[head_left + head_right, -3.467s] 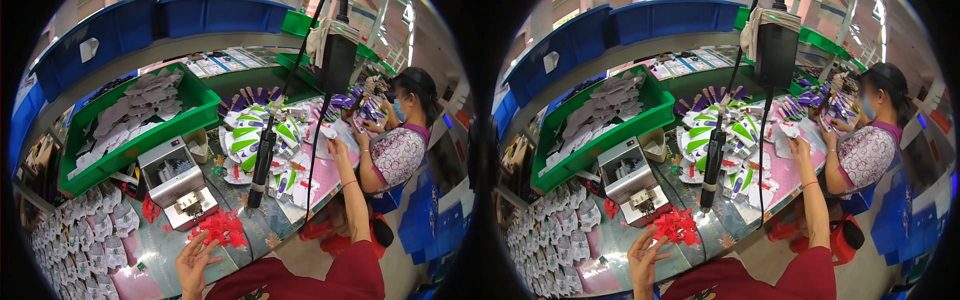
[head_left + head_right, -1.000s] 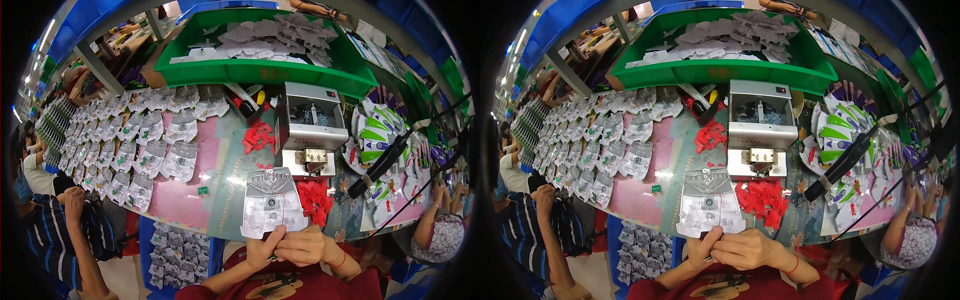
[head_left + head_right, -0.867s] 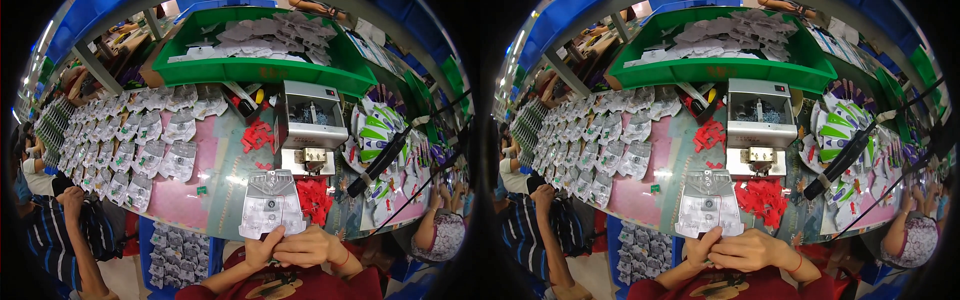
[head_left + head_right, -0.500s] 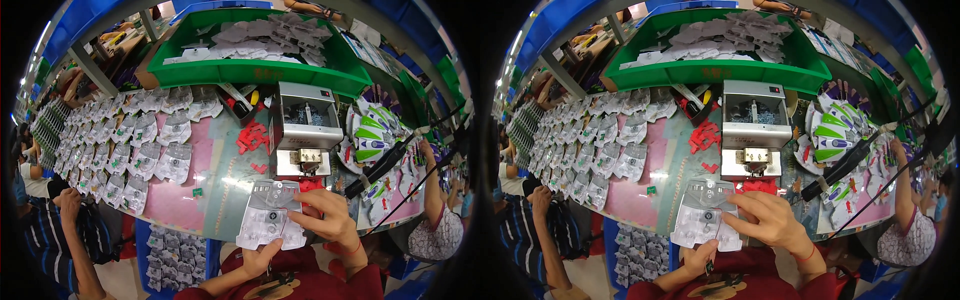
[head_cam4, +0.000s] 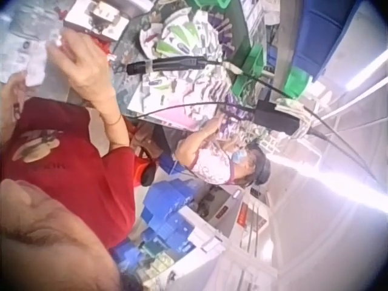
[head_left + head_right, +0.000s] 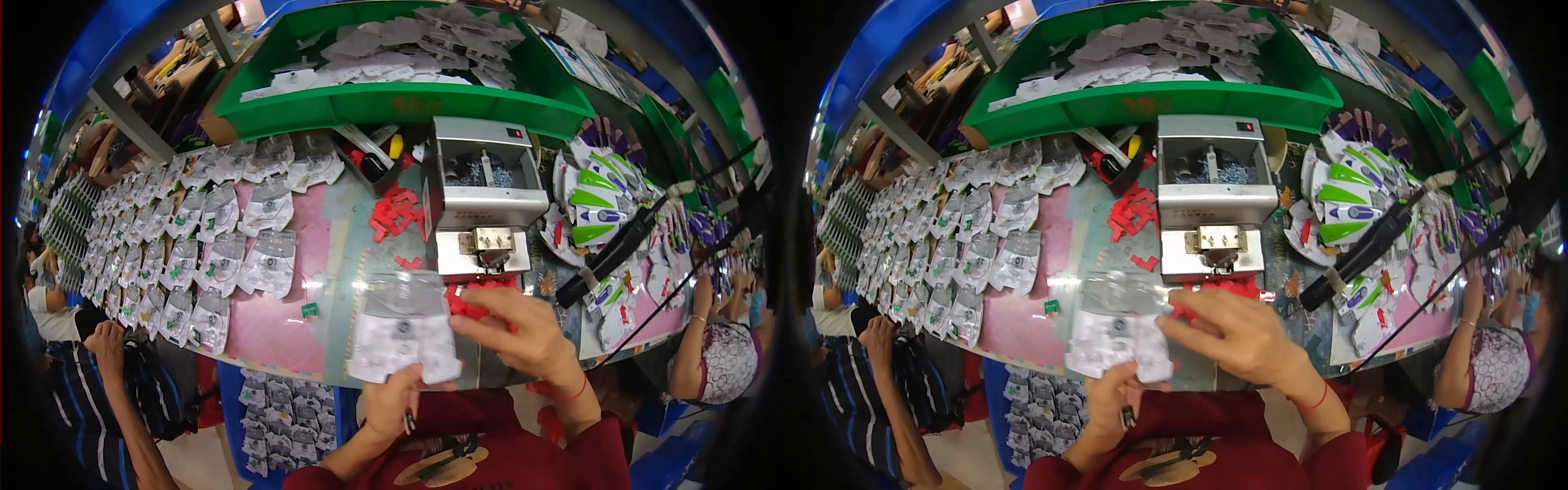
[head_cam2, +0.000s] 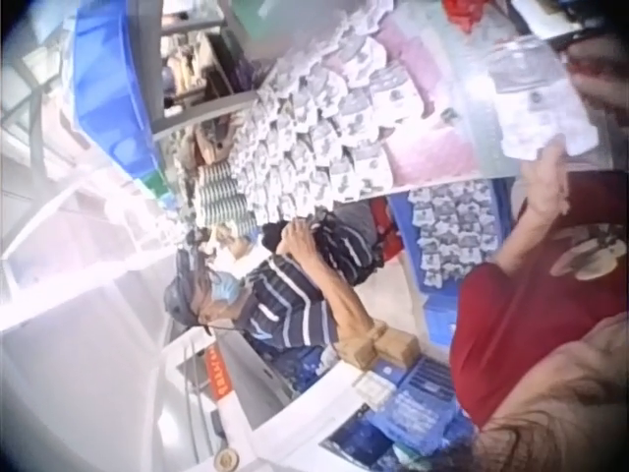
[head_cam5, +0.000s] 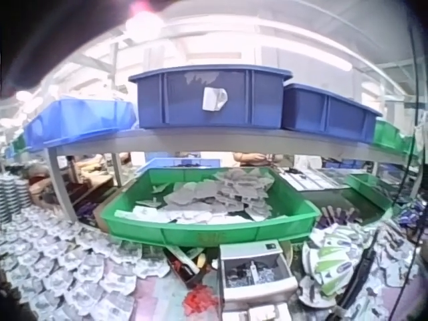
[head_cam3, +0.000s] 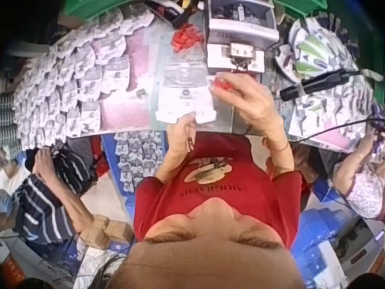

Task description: The person assembles toy components by fitting internal parts and plastic casings together by hand and securing them using an electric screwdriver.

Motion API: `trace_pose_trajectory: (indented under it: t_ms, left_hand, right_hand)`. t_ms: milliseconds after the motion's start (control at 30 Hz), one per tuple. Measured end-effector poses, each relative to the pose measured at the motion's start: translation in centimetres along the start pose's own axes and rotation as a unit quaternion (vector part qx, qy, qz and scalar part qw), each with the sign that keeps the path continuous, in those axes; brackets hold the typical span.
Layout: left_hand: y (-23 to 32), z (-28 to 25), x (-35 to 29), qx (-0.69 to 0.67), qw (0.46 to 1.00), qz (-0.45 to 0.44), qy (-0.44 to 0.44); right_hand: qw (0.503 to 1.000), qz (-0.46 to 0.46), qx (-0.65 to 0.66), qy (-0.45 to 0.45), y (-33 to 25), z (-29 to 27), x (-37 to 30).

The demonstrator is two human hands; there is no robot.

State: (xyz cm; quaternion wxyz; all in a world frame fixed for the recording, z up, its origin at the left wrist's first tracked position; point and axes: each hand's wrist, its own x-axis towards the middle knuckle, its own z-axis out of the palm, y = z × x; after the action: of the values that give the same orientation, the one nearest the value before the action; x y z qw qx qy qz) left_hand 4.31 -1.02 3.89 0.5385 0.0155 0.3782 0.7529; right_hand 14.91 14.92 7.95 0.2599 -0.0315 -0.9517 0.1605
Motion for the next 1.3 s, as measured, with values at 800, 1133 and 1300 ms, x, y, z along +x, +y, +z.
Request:
trace_pose_trajectory:
  t_ms: [800, 1133, 1300]
  left_hand:
    - [-1.5, -0.7, 0.8, 0.031, 0.998, 0.017, 0.057]
    - [-0.4, -2.2, 1.4, 0.003, 0.997, 0.036, 0.067]
    - [-0.9, -2.0, 1.5, 0.031, 0.995, 0.05, 0.076]
  right_hand:
    - [0.967, 0.242, -0.075, 0.007, -1.3, 4.0, -9.4]
    - [0.993, 0.117, -0.03, -0.014, -2.9, 6.8, -10.3]
    - [0.992, 0.128, 0.013, 0.013, -3.1, 6.9, -10.2]
